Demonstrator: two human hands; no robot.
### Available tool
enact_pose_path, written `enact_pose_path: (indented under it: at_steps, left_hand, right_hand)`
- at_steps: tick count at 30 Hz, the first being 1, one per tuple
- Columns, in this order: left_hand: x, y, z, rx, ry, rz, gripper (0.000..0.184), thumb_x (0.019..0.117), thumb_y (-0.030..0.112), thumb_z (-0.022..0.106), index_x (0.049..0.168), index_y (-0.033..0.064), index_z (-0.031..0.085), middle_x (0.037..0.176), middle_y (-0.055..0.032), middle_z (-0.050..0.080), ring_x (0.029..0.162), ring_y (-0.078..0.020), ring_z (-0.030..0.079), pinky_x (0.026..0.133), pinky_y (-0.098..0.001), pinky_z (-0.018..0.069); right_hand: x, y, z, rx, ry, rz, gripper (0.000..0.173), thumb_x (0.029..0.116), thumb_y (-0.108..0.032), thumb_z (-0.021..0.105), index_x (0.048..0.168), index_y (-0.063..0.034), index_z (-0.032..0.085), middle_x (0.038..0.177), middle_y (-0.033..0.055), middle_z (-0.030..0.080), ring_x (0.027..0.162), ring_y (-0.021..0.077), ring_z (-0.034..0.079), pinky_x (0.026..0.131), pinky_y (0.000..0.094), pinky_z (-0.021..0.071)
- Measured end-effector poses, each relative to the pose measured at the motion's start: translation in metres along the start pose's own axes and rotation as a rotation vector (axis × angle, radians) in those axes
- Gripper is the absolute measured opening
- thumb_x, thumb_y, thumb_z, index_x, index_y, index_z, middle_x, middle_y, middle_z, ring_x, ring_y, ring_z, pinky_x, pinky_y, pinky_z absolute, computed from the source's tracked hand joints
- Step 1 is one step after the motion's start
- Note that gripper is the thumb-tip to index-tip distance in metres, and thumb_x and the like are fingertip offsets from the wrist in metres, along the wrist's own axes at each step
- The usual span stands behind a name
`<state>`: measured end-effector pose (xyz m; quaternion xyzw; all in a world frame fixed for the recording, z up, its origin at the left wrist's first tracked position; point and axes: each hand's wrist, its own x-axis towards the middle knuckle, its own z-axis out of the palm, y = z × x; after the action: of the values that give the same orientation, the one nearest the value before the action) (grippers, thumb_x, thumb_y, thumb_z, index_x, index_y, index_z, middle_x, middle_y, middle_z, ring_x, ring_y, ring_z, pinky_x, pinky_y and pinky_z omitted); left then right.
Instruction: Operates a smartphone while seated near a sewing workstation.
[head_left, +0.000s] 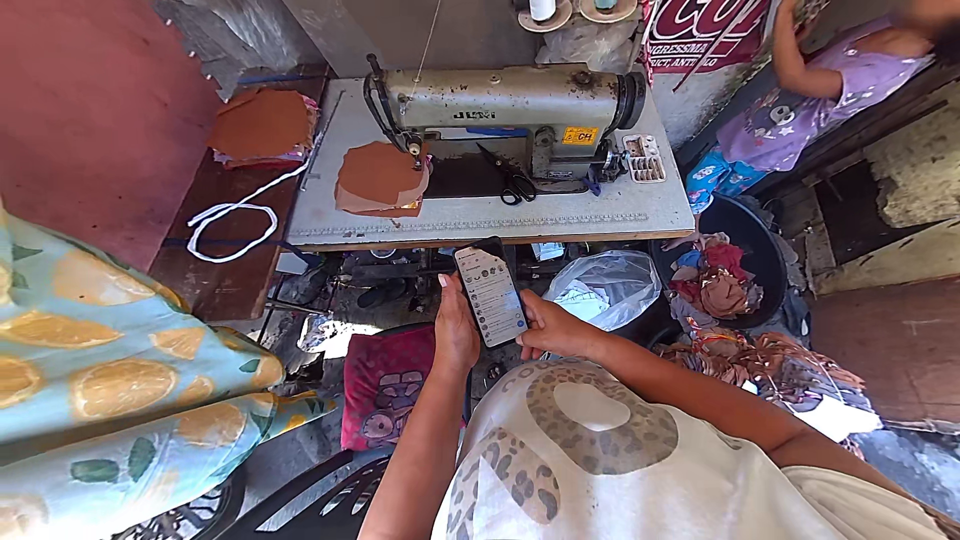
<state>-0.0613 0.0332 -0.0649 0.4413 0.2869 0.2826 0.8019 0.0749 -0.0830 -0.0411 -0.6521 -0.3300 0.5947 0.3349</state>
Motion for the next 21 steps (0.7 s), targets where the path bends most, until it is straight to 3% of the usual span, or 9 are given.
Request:
enact_pose_path:
  at_steps: [5, 11, 14, 21]
  left_hand:
    - [0.006, -0.001, -0.004, 0.008, 0.016, -0.004, 0.074, 0.1077, 0.051, -0.002, 0.152, 0.0090, 0.039, 0.131, -0.0124, 0.066, 0.116, -0.0219, 0.067, 0.099, -0.0435, 0.0567]
    - [0.028, -0.012, 0.004, -0.015, 0.026, -0.022, 0.074, 0.1082, 0.051, 0.000, 0.149, 0.0067, 0.043, 0.127, -0.0135, 0.068, 0.114, -0.0229, 0.068, 0.099, -0.0441, 0.0571]
    - [0.041, -0.012, 0.013, 0.017, 0.043, -0.030, 0.073, 0.1087, 0.050, 0.000, 0.149, 0.0057, 0.041, 0.128, -0.0138, 0.067, 0.115, -0.0219, 0.067, 0.099, -0.0436, 0.0566]
    - [0.082, -0.006, 0.036, 0.102, 0.042, -0.053, 0.072, 0.1087, 0.050, 0.001, 0.147, 0.0070, 0.044, 0.127, -0.0122, 0.067, 0.115, -0.0213, 0.067, 0.099, -0.0438, 0.0570]
  right_hand:
    - [0.007, 0.003, 0.000, 0.003, 0.001, -0.024, 0.062, 0.0950, 0.000, 0.060, 0.150, -0.0034, 0.029, 0.124, 0.0147, 0.064, 0.080, 0.0147, 0.071, 0.068, 0.0292, 0.0601]
    - [0.021, 0.008, -0.021, 0.037, 0.005, -0.023, 0.062, 0.0987, -0.013, 0.065, 0.149, -0.0036, 0.031, 0.124, 0.0135, 0.063, 0.085, 0.0140, 0.070, 0.071, 0.0288, 0.0596]
    - [0.029, 0.006, -0.035, 0.097, 0.016, -0.008, 0.061, 0.1005, -0.017, 0.064, 0.150, -0.0029, 0.031, 0.129, 0.0157, 0.062, 0.094, 0.0175, 0.071, 0.076, 0.0319, 0.0603]
    - [0.048, -0.003, -0.073, 0.406, 0.048, -0.054, 0.049, 0.1097, -0.029, 0.044, 0.153, -0.0096, 0.033, 0.132, 0.0137, 0.062, 0.107, 0.0228, 0.071, 0.078, 0.0386, 0.0630]
